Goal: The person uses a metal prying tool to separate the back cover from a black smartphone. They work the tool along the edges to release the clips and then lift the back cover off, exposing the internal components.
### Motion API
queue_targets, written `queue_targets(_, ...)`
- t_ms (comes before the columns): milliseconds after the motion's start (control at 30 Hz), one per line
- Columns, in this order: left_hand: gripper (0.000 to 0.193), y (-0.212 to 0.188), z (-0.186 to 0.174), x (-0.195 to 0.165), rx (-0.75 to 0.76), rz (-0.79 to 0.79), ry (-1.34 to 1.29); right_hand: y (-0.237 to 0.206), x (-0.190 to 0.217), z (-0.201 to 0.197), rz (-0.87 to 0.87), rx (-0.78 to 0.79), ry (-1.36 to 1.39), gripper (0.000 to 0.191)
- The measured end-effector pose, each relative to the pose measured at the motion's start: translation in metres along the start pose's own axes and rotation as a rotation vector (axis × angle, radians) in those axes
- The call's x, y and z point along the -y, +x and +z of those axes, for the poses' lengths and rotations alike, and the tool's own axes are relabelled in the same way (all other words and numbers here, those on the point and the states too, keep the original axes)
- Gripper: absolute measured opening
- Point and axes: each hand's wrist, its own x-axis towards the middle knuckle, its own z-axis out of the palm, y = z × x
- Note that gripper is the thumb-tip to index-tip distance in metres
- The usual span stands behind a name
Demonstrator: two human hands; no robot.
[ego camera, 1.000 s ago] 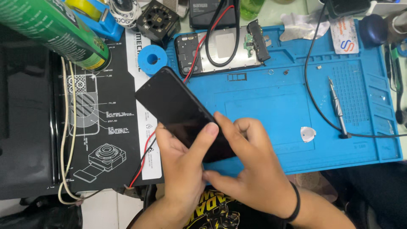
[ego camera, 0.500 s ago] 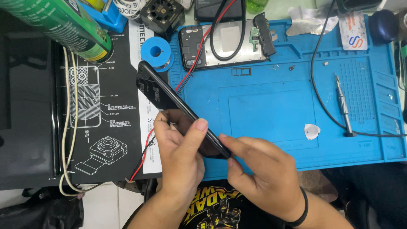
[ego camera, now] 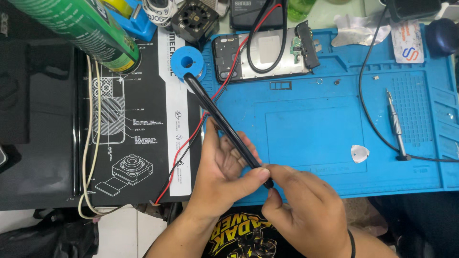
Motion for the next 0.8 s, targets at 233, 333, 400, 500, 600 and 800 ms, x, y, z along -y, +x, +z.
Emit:
queue_targets(233,0.118,0.002,-0.002,-0.001,0.042,0.022,0.017,-0.009,0.006,0.010,0.082,-0.062,-0.012,0.033)
queue_targets(333,0.110,0.004,0.000,-0.005,0.067,0.024,-0.007,-0.011,0.004,0.010,0.106,-0.057,0.002,0.033)
queue_targets(400,0.113,0.005,0.002,-0.008,0.080,0.025,-0.032,-0.012,0.004,0.010,0.123,-0.056,0.010,0.034)
queue_targets(500,0.113,0.006,0.005,-0.011,0.083,0.007,-0.047,-0.015,0.003,0.012,0.133,-0.062,0.004,0.034)
queue_targets(600,0.101,0.007,0.008,-0.013,0.097,0.003,-0.050,-0.016,0.003,0.012,0.137,-0.060,-0.004,0.034)
queue_targets(800,0.088,0.006,0.013,-0.015,0.025,-0.001,-0.024,-0.007,-0.006,0.000,0.153,0.062,0.196,0.043)
